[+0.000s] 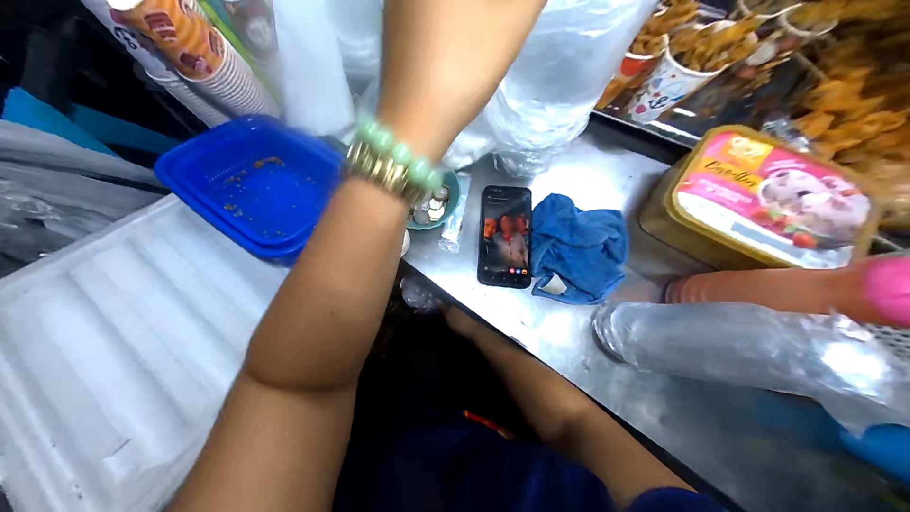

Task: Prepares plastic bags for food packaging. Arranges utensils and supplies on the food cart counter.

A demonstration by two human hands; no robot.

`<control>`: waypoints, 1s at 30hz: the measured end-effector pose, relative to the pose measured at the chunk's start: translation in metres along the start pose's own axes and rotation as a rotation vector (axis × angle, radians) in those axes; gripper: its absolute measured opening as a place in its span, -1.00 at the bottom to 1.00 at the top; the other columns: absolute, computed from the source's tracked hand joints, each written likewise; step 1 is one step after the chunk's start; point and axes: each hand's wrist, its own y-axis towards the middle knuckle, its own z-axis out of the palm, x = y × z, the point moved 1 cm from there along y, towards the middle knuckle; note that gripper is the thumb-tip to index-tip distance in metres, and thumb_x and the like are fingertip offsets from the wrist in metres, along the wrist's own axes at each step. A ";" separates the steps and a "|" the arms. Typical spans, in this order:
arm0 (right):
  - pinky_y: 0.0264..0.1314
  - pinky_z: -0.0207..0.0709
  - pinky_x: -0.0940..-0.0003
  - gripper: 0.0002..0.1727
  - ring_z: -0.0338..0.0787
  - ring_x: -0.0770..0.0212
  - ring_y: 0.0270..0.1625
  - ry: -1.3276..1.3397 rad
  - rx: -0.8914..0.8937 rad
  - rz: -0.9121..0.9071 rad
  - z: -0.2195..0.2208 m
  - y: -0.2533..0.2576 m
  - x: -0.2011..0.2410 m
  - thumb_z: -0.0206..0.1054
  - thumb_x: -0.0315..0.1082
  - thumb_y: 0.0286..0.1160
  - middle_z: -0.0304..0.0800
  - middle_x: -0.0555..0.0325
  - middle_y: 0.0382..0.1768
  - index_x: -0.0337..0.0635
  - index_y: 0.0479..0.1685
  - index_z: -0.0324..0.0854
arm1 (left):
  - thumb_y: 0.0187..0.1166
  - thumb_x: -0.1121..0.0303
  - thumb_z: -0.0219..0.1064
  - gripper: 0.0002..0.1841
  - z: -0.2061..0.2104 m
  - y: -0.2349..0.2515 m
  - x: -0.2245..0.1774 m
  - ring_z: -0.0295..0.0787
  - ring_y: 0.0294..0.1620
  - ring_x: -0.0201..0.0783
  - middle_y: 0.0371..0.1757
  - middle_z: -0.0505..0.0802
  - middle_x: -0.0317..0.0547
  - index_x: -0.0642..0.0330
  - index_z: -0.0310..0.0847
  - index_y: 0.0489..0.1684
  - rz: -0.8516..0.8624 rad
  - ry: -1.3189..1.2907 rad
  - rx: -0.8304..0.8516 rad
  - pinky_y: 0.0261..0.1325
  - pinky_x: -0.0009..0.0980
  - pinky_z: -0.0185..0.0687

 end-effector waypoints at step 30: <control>0.67 0.20 -0.25 0.10 0.22 -0.35 0.75 -0.340 -0.639 0.291 -0.135 -0.064 0.112 0.47 0.23 0.34 0.15 -0.50 0.70 -0.60 0.62 0.25 | 0.32 0.20 0.56 -0.53 -0.009 -0.287 0.087 0.86 0.13 0.10 0.07 0.89 0.15 0.34 0.77 0.12 -0.338 0.065 0.973 0.28 0.21 0.66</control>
